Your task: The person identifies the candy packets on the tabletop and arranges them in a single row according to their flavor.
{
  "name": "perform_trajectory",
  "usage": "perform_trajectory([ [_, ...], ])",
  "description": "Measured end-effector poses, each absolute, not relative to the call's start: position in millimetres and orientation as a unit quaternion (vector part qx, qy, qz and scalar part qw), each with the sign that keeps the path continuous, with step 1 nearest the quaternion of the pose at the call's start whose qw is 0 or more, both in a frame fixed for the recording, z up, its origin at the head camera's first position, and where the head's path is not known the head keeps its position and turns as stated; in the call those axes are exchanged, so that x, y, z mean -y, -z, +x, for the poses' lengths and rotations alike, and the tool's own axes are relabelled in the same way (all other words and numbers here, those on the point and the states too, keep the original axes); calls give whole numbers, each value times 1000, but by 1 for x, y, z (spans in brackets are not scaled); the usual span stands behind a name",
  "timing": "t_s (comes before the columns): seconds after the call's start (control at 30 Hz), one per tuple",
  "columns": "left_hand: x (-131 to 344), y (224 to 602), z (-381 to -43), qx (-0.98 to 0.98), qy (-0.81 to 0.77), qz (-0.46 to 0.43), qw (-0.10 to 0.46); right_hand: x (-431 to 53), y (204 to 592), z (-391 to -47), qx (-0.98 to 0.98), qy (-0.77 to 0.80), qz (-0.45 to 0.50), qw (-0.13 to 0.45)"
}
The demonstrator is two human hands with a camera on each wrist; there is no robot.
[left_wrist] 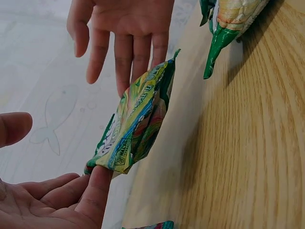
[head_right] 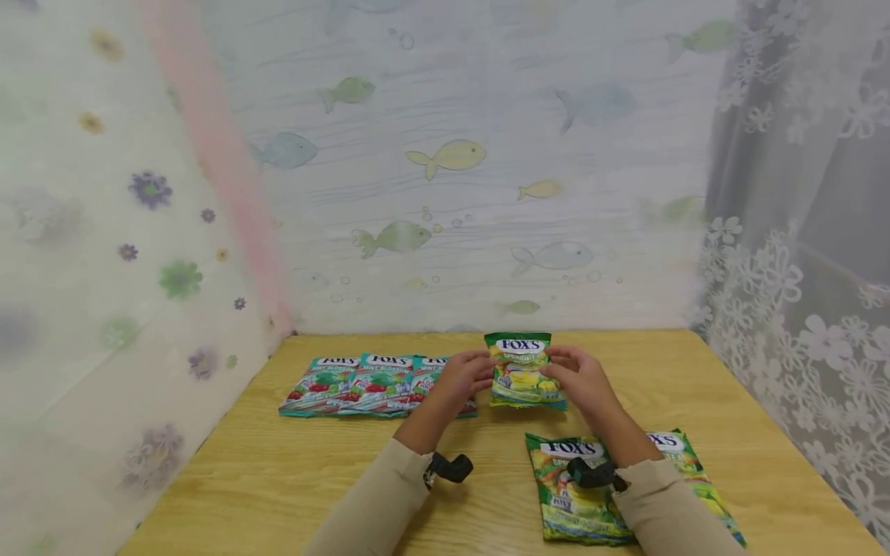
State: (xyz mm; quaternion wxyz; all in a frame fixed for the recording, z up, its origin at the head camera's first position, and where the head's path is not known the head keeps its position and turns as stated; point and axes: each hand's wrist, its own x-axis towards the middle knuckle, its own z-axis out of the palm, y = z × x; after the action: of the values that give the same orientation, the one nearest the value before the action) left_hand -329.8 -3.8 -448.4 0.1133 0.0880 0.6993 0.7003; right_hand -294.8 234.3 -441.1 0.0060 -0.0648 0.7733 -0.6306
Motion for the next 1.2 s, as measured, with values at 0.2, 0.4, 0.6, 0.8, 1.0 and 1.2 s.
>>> perform_trajectory([
  [0.2, 8, 452, -329, -703, -696, 91, 116, -231, 449, -297, -745, 663, -72, 32],
  [0.4, 16, 454, -329, -704, -694, 84, 121, -230, 454, -299, -717, 689, -90, 52],
  [0.6, 21, 456, -329, -710, -688, 92, 120, -230, 457, -299, -701, 700, -118, 72],
  [0.8, 23, 459, -330, -723, -674, 87, 122, -231, 460, -299, -690, 705, -137, 90],
  [1.0, 25, 459, -331, -729, -669, 79, 125, -231, 461, -298, -686, 705, -146, 106],
  [1.2, 25, 455, -332, -707, -689, 79, 139, -232, 462, -298, -693, 693, -158, 119],
])
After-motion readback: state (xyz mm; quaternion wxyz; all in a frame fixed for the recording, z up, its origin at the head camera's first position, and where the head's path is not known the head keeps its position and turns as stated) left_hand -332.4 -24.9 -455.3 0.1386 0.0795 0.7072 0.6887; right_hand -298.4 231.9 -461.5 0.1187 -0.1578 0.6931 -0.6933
